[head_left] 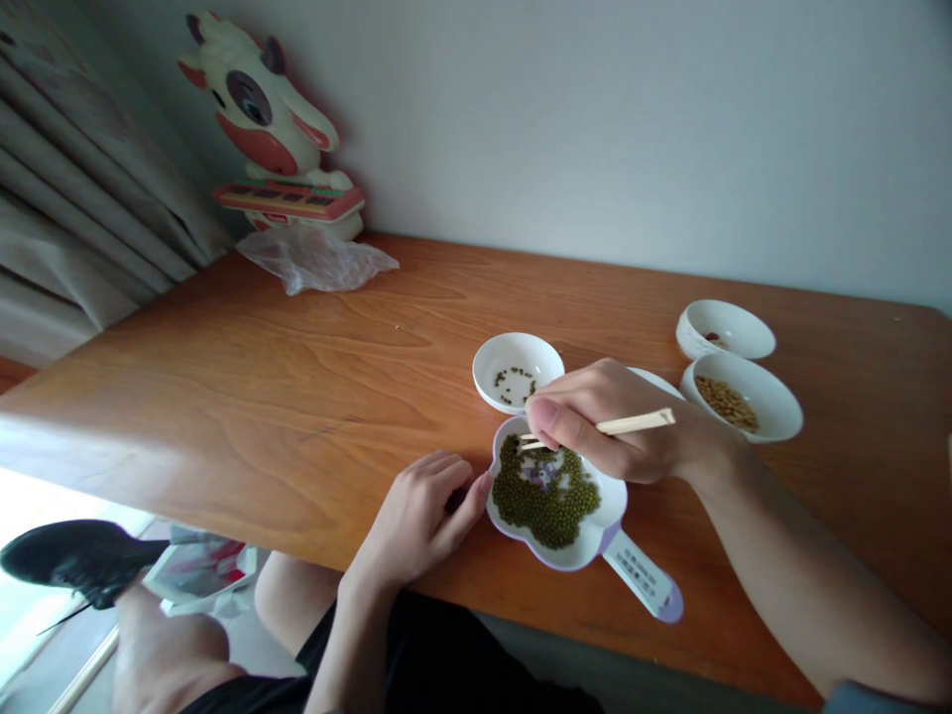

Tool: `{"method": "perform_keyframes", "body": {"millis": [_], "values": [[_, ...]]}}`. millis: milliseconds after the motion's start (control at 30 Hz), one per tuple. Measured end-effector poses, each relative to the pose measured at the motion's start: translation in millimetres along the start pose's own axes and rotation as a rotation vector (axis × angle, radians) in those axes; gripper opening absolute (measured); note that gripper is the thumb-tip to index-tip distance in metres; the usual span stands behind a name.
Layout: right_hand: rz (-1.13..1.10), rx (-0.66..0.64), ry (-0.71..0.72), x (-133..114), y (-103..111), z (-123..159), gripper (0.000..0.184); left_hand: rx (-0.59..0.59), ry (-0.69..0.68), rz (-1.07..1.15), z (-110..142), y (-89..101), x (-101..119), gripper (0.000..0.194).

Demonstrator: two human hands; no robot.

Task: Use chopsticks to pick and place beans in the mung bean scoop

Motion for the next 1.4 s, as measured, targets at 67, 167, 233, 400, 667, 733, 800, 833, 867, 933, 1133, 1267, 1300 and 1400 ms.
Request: {"method": "perform_keyframes", "body": {"millis": [67,167,233,400,667,733,800,833,867,933,1133,1267,1300,1400], "values": [[-0.004,0.006,0.008,0,-1,-1,0.06,-0.006,-0.001,0.002,0,-0.2,0,0.044],[-0.007,0.009,0.014,0,-1,0,0.057,-0.013,-0.004,0.006,-1,-0.8,-1,0.043],[-0.008,0.004,0.0,1,-2,0,0.056,-0.013,-0.002,0.007,0,-0.9,-1,0.043],[-0.032,0.017,-0.005,3,-2,1,0.058,-0.009,-0.001,0.006,0,-0.6,-1,0.044],[-0.137,0.168,-0.004,-6,30,28,0.062,0.003,-0.003,-0.004,0,-1.9,-2,0.044],[-0.136,0.273,-0.052,-10,49,43,0.064,-0.001,0.005,-0.01,0,-1.8,-2,0.045],[-0.045,0.35,-0.132,-12,65,57,0.065,-0.004,0.012,-0.016,0,-1.7,-3,0.045],[-0.002,0.364,-0.175,-11,71,62,0.065,-0.005,0.014,-0.018,0,-1.8,-3,0.045],[0.04,0.372,-0.219,-10,75,67,0.065,-0.003,0.015,-0.019,1,-1.9,-4,0.044],[0.107,0.38,-0.318,-6,79,71,0.066,0.002,0.015,-0.02,1,-2.3,-5,0.043],[0.117,0.4,-0.36,-9,74,67,0.064,-0.001,0.009,-0.005,2,-2.7,-6,0.042],[0.016,0.326,-0.238,-16,59,52,0.064,-0.005,0.009,0.01,2,-1.8,-3,0.043],[-0.006,0.286,-0.202,-16,53,46,0.065,-0.004,0.013,0.01,1,-1.6,-3,0.043],[-0.078,0.113,-0.127,-13,33,29,0.066,0.002,0.018,0.008,0,-1.3,-2,0.043]]}}
Point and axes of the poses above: each hand's wrist, its own z-axis away from the middle knuckle, its own y-axis out of the back of the hand, x = y × z, the point moved 2 cm from there along -z, towards the middle knuckle, and after that the axes turned 1 degree about x, right-handed, at the moved point
